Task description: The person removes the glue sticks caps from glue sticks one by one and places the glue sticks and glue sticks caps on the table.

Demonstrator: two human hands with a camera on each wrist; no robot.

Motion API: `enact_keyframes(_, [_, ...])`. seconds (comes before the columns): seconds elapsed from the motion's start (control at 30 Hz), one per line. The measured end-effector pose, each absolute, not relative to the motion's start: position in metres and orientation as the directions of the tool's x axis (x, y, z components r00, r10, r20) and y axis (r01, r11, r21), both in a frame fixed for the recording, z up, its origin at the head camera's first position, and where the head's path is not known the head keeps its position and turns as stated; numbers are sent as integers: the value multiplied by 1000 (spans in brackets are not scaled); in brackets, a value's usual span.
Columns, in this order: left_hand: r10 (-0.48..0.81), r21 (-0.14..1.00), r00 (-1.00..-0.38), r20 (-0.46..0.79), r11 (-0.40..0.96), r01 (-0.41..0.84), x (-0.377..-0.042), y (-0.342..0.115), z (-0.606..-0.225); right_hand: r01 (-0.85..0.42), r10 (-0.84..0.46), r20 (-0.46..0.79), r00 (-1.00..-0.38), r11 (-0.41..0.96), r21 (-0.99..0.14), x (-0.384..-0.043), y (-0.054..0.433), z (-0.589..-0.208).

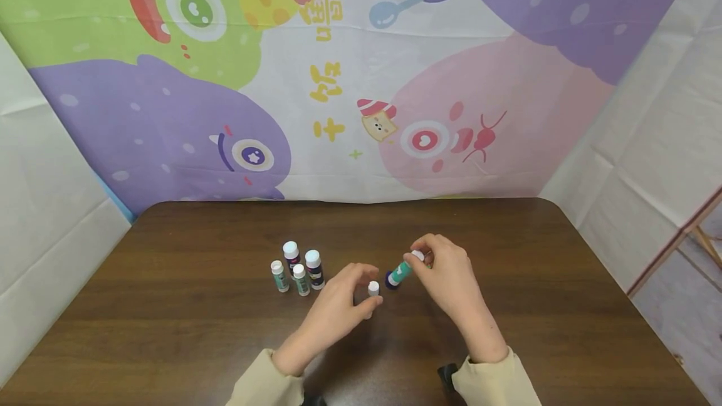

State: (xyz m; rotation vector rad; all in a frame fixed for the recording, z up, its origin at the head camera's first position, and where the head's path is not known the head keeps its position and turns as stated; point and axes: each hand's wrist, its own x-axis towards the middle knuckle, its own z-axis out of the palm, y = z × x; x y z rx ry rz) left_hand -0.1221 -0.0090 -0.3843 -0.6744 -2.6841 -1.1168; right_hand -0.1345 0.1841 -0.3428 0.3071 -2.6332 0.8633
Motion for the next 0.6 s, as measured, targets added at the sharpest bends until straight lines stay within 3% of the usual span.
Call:
enact_keyframes(0.27, [321,665,-893,315,597,449,-125,-11,-377,-306,-109,313,-944,649,-696,-131,170,-341])
enact_keyframes(0.6, [286,655,-882,375,591,470,-130,-25,-373,-324,-146,294,-945,561,-762,-131,159,-344])
